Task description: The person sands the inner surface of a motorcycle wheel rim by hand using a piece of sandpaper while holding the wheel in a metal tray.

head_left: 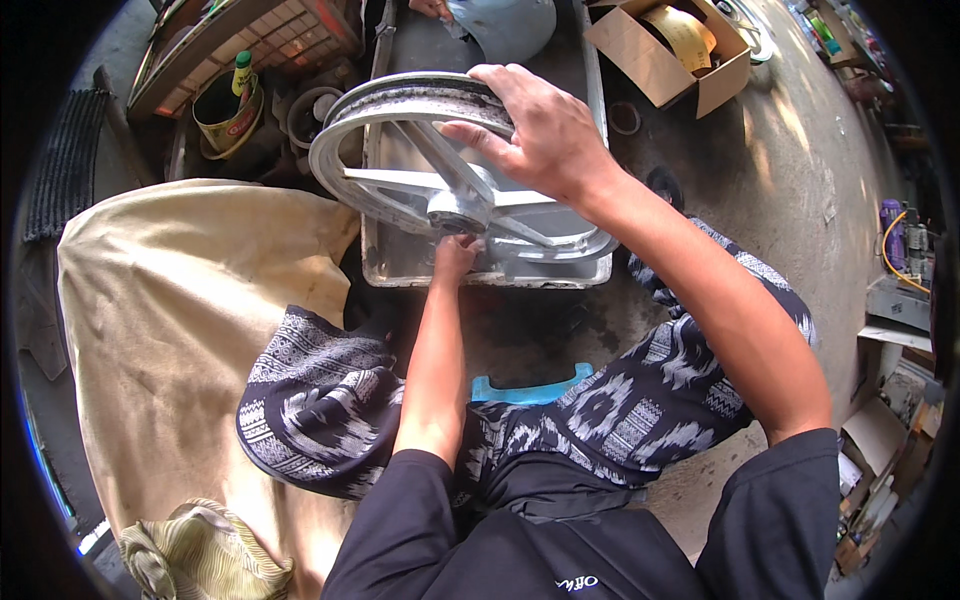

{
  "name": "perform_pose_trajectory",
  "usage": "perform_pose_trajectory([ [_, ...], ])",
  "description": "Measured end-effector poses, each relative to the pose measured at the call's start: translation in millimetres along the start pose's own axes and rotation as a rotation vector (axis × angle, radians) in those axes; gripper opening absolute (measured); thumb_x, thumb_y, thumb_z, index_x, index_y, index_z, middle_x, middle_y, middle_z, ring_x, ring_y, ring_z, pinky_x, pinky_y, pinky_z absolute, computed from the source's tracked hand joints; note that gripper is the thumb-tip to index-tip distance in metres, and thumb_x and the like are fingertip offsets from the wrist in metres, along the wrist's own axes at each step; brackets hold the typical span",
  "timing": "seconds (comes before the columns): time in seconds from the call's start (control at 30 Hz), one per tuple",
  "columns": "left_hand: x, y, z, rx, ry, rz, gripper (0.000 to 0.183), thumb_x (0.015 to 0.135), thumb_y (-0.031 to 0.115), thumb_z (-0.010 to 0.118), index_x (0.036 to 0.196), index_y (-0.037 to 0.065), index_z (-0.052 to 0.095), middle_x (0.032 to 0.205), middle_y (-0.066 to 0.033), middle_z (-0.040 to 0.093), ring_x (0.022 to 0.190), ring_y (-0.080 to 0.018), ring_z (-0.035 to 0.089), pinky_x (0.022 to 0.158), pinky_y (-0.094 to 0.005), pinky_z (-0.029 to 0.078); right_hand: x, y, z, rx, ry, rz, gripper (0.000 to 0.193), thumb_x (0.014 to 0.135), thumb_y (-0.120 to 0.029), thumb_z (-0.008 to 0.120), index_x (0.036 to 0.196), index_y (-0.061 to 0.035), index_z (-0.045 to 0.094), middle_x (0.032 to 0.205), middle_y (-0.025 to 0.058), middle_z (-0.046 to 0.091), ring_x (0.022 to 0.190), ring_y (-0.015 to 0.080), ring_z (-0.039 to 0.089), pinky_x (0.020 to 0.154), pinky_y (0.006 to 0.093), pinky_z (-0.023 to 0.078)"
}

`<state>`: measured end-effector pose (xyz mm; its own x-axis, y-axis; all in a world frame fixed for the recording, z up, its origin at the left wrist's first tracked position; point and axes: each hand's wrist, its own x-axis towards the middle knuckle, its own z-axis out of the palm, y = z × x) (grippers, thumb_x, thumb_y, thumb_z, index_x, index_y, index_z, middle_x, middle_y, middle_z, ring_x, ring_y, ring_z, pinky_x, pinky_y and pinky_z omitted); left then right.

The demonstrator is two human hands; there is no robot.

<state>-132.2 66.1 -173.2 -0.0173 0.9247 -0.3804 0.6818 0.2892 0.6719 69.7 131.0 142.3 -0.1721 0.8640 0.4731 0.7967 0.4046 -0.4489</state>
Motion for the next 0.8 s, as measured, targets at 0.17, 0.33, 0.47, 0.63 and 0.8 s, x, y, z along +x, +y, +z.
perform_pose_trajectory([
  [0.17, -7, 3, -8, -0.242, -0.168, -0.051, 0.028, 0.085, 0.025, 0.086, 0.101, 0.002, 0.081, 0.092, -0.0111, 0.080, 0.084, -0.0202, 0.074, 0.076, -0.0361, 0.056, -1, -8, -1, 0.009, -0.009, 0.038, 0.074, 0.092, -0.066, 0.067, 0.130, -0.0024, 0.062, 0.115, 0.0174, 0.071, 0.107, 0.0366, 0.071, 0.091, 0.0477, 0.058],
  [0.33, 7, 9, -39, -0.434, -0.381, -0.250, 0.026, 0.089, 0.025, 0.083, 0.094, 0.000, 0.081, 0.087, -0.0069, 0.077, 0.071, -0.0166, 0.069, 0.064, -0.0287, 0.051, 5, -16, -1, 0.039, -0.022, 0.034, 0.072, 0.093, -0.063, 0.069, 0.131, -0.0020, 0.061, 0.117, 0.0189, 0.071, 0.106, 0.0392, 0.071, 0.091, 0.0481, 0.057],
  [0.47, -36, 55, -53, -0.708, -0.331, -0.515, 0.031, 0.099, 0.034, 0.071, 0.113, 0.006, 0.076, 0.097, -0.0039, 0.076, 0.084, -0.0156, 0.069, 0.071, -0.0335, 0.051, 0, -7, -2, 0.015, -0.049, 0.061, 0.074, 0.092, -0.064, 0.069, 0.132, -0.0021, 0.062, 0.118, 0.0184, 0.071, 0.105, 0.0390, 0.072, 0.091, 0.0478, 0.057],
  [0.63, -84, 73, -87, -1.039, -0.445, -0.658, 0.047, 0.105, 0.040, 0.061, 0.141, 0.009, 0.060, 0.121, -0.0076, 0.073, 0.106, -0.0282, 0.071, 0.085, -0.0509, 0.056, 9, -15, -2, 0.034, -0.050, 0.050, 0.076, 0.092, -0.068, 0.066, 0.132, -0.0028, 0.063, 0.118, 0.0182, 0.071, 0.105, 0.0382, 0.072, 0.092, 0.0475, 0.057],
  [0.8, -87, 56, -78, -1.199, -0.415, -0.657, 0.045, 0.104, 0.037, 0.065, 0.134, 0.005, 0.061, 0.121, -0.0118, 0.073, 0.102, -0.0321, 0.072, 0.085, -0.0454, 0.059, 14, -23, -1, 0.034, -0.089, 0.052, 0.072, 0.094, -0.069, 0.063, 0.129, -0.0057, 0.063, 0.116, 0.0175, 0.069, 0.114, 0.0353, 0.069, 0.096, 0.0492, 0.056],
])
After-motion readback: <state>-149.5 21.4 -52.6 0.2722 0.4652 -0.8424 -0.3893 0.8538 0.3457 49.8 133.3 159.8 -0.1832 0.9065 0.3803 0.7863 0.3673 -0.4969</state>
